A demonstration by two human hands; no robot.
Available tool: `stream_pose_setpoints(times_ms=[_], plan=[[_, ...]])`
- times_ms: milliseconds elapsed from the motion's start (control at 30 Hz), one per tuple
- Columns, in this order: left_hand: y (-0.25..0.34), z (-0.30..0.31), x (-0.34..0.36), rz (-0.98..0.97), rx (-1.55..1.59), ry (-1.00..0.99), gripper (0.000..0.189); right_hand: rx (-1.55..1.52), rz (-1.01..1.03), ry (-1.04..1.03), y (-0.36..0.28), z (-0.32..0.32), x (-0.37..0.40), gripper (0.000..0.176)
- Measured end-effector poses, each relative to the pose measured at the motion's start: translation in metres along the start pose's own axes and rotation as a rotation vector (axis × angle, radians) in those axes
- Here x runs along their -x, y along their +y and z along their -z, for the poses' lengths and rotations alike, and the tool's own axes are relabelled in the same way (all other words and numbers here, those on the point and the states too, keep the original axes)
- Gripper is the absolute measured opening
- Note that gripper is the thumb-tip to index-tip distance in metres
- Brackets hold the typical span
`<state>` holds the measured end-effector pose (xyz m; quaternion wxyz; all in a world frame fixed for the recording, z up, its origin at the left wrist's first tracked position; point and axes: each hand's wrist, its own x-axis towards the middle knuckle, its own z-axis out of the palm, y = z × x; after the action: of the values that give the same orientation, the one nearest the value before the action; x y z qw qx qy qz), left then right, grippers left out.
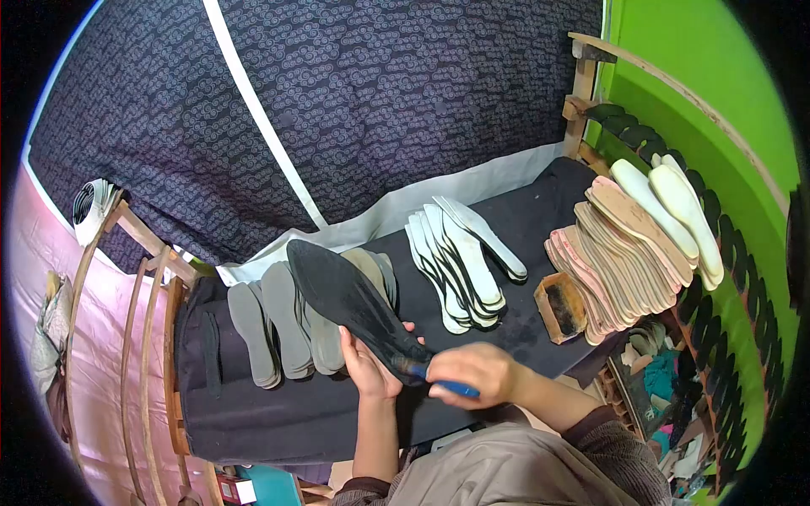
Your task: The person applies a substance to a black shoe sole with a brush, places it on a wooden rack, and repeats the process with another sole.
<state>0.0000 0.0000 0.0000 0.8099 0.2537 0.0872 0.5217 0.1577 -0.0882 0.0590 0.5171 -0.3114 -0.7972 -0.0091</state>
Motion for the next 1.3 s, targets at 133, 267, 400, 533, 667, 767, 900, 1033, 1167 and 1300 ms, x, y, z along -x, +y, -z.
stream_pose_setpoints(times_ms=[133, 267, 400, 533, 667, 767, 900, 1033, 1167, 1300], plan=[[-0.001, -0.020, 0.004, 0.025, 0.033, 0.115, 0.058, 0.007, 0.001, 0.034, 0.000, 0.007, -0.002, 0.028], [-0.002, -0.024, 0.003, 0.031, 0.082, 0.129, 0.058, -0.003, 0.019, 0.001, 0.001, 0.011, -0.001, 0.026], [-0.008, -0.025, 0.002, -0.024, 0.083, 0.225, 0.056, 0.079, -0.029, 0.093, 0.012, 0.019, -0.006, 0.028], [-0.007, -0.022, 0.004, -0.040, 0.024, 0.211, 0.053, 0.071, 0.044, 0.049, 0.005, 0.015, -0.005, 0.025], [-0.010, -0.019, 0.006, 0.040, 0.045, 0.162, 0.053, -0.021, -0.016, -0.018, 0.007, 0.020, -0.008, 0.024], [-0.010, -0.016, 0.012, 0.079, 0.015, 0.082, 0.059, 0.064, -0.008, 0.109, 0.018, 0.028, -0.018, 0.027], [-0.012, -0.018, 0.017, 0.237, 0.031, 0.042, 0.063, 0.113, 0.013, 0.167, 0.022, 0.034, -0.026, 0.031], [-0.013, -0.013, 0.016, 0.175, 0.025, 0.053, 0.057, 0.094, 0.052, 0.058, 0.015, 0.029, -0.018, 0.024], [-0.012, -0.017, 0.014, 0.066, -0.058, 0.192, 0.051, -0.053, 0.096, -0.053, 0.007, 0.022, -0.012, 0.026], [-0.016, -0.010, 0.018, 0.093, -0.066, 0.111, 0.053, -0.042, 0.048, 0.026, 0.009, 0.024, -0.012, 0.028]])
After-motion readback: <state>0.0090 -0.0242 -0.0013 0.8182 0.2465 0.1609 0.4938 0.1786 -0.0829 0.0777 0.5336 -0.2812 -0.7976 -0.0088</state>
